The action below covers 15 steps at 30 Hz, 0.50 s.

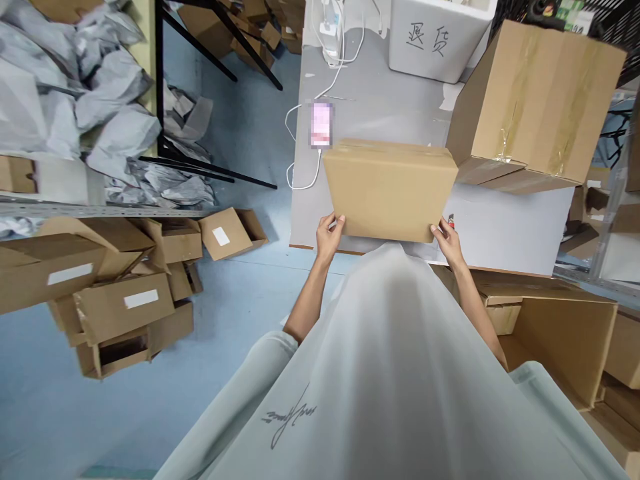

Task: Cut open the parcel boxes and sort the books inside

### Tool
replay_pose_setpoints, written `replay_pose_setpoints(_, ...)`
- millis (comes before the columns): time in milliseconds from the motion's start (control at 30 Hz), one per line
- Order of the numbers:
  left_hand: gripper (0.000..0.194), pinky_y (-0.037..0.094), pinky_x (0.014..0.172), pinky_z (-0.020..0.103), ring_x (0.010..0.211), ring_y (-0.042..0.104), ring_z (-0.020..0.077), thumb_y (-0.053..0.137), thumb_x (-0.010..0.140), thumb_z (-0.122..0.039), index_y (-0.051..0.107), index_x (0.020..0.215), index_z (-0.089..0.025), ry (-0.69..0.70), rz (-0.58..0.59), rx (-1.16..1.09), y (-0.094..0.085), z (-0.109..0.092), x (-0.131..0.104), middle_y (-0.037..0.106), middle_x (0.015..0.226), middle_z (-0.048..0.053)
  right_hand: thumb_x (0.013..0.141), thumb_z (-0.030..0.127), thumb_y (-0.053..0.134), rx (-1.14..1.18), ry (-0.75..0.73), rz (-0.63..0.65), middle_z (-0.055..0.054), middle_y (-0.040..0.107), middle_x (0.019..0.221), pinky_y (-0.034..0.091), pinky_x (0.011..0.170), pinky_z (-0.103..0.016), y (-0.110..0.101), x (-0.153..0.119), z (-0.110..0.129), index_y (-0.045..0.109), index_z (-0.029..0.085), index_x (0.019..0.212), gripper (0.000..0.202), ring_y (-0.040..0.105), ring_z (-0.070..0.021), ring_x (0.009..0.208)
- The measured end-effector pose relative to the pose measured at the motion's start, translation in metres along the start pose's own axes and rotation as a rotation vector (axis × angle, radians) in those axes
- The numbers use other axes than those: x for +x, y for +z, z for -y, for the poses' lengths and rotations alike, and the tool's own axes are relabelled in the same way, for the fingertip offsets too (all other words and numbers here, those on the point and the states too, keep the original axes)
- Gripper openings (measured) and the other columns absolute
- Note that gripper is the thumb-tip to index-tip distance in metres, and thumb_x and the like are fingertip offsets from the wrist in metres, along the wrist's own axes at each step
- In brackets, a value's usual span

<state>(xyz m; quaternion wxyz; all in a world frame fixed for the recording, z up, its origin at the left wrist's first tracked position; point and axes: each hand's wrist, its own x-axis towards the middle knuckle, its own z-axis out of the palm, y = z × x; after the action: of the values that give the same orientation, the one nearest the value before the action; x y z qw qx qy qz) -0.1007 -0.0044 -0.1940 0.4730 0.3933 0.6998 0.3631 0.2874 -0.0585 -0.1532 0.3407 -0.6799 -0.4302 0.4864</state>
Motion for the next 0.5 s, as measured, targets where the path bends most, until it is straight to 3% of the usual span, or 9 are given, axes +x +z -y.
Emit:
replay_pose_setpoints(133, 0.051, 0.062, 0.109, 0.038, 0.112, 0.073, 0.0234, 0.084, 0.094, -0.064, 0.086, 0.119, -0.02, 0.081, -0.057, -0.008, 0.001, -0.009, 0.002, 0.071, 0.123, 0.011, 0.083, 0.088, 0.082, 0.075, -0.008, -0.046, -0.013, 0.065, 0.172, 0.046, 0.137, -0.062, -0.003, 0.007, 0.005, 0.067, 0.024, 0.165, 0.105, 0.06, -0.0382, 0.161)
replay_pose_setpoints(233, 0.044, 0.063, 0.105, 0.037, 0.106, 0.072, 0.0226, 0.087, 0.092, -0.055, 0.087, 0.116, -0.018, 0.029, -0.061, 0.033, 0.001, -0.009, 0.003, 0.072, 0.118, 0.011, 0.079, 0.088, 0.085, 0.053, 0.04, -0.03, -0.018, 0.07, 0.164, 0.051, 0.133, -0.064, -0.002, 0.01, -0.004, 0.071, 0.018, 0.159, 0.107, 0.068, -0.0417, 0.152)
replay_pose_setpoints(367, 0.038, 0.064, 0.101, 0.038, 0.104, 0.073, 0.0223, 0.086, 0.094, -0.048, 0.087, 0.115, -0.016, -0.064, -0.081, 0.041, -0.005, -0.012, -0.006, 0.071, 0.121, 0.012, 0.084, 0.089, 0.08, 0.041, 0.046, 0.0, -0.023, 0.068, 0.166, 0.049, 0.134, -0.059, 0.004, 0.001, -0.017, 0.074, 0.012, 0.154, 0.104, 0.068, -0.0426, 0.153)
replay_pose_setpoints(433, 0.04, 0.065, 0.101, 0.037, 0.106, 0.072, 0.0226, 0.084, 0.097, -0.052, 0.088, 0.117, -0.018, -0.007, -0.116, 0.042, -0.011, -0.02, -0.015, 0.07, 0.119, 0.011, 0.084, 0.091, 0.078, 0.048, 0.043, -0.005, -0.023, 0.065, 0.168, 0.046, 0.136, -0.059, 0.008, -0.004, -0.021, 0.074, 0.014, 0.155, 0.104, 0.064, -0.0413, 0.158)
replay_pose_setpoints(500, 0.046, 0.064, 0.104, 0.037, 0.112, 0.072, 0.0237, 0.079, 0.102, -0.059, 0.088, 0.123, -0.019, 0.138, -0.141, 0.053, -0.017, -0.037, -0.028, 0.07, 0.119, 0.011, 0.083, 0.092, 0.076, 0.07, 0.048, -0.01, -0.022, 0.063, 0.171, 0.044, 0.138, -0.059, 0.013, -0.004, -0.024, 0.072, 0.016, 0.157, 0.106, 0.059, -0.039, 0.163)
